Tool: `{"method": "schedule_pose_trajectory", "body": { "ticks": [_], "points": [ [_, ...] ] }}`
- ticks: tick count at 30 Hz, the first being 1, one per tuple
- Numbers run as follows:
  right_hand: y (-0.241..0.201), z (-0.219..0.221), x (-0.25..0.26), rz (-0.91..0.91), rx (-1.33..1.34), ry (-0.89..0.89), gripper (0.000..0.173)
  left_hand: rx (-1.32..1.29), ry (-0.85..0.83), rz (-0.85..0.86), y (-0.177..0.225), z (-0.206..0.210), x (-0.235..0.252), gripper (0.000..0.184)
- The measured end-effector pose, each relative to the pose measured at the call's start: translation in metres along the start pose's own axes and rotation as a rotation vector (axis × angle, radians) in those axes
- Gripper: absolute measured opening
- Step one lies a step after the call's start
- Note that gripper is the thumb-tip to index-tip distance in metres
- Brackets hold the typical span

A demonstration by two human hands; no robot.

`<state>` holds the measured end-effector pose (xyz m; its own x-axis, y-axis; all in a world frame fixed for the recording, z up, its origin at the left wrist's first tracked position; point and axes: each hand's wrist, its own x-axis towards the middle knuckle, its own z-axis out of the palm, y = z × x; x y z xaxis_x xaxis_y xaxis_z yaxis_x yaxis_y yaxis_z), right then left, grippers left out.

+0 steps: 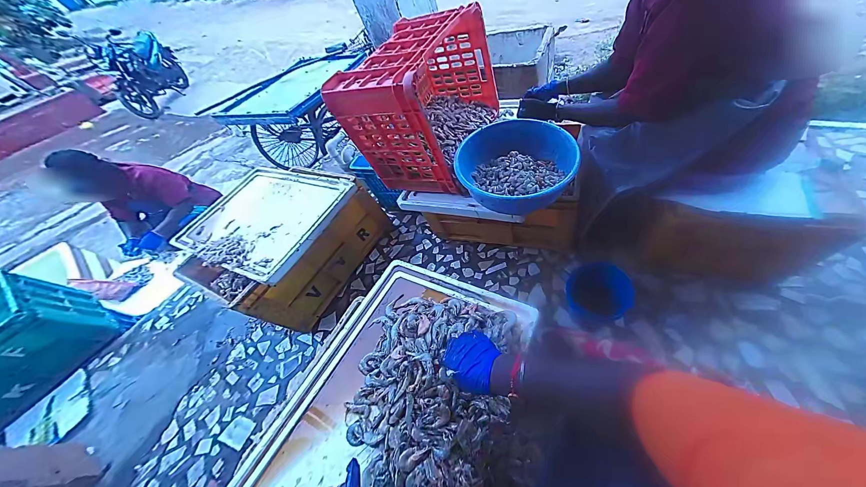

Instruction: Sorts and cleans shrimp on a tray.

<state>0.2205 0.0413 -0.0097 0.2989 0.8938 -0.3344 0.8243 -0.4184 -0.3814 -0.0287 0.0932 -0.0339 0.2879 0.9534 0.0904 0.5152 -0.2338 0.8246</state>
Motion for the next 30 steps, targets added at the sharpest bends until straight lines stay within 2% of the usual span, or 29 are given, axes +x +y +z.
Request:
{"method": "schedule_pose_trajectory", "body": {
  "ticks": [2,5,9,13,16,20,25,28,30],
  "points": [
    [-0.004,0.004,-0.001,-0.034,-0.004,-0.013,0.028,-0.003,-0.107,-0.004,0.003,0.005,-0.007,0.05],
    [-0.009,0.003,-0.004,-0.067,-0.021,-0.045,0.024,0.066,-0.18,-0.032,0.008,0.008,-0.009,0.047],
    [-0.006,0.0,-0.007,-0.066,0.01,-0.048,0.025,0.174,-0.199,0.001,-0.001,0.008,-0.006,0.046],
    [-0.002,-0.009,-0.01,0.024,0.017,-0.081,0.035,0.165,-0.207,0.018,0.002,0.005,-0.007,0.049],
    [0.0,-0.012,-0.02,0.057,0.052,-0.109,0.035,0.227,-0.192,0.016,-0.002,0.007,-0.007,0.052],
    [0.006,-0.007,-0.019,0.035,0.154,-0.067,0.033,0.218,-0.188,0.051,0.0,0.016,-0.006,0.049],
    [0.005,-0.015,-0.021,-0.05,0.129,0.025,0.033,0.225,-0.251,0.124,0.014,0.021,-0.008,0.049],
    [0.003,-0.019,-0.022,-0.188,0.195,0.179,0.034,0.238,-0.264,0.083,0.02,0.024,-0.009,0.055],
    [-0.001,-0.021,-0.028,-0.3,0.287,0.244,0.041,0.17,-0.219,0.06,0.023,0.029,-0.01,0.056]
  ]
}}
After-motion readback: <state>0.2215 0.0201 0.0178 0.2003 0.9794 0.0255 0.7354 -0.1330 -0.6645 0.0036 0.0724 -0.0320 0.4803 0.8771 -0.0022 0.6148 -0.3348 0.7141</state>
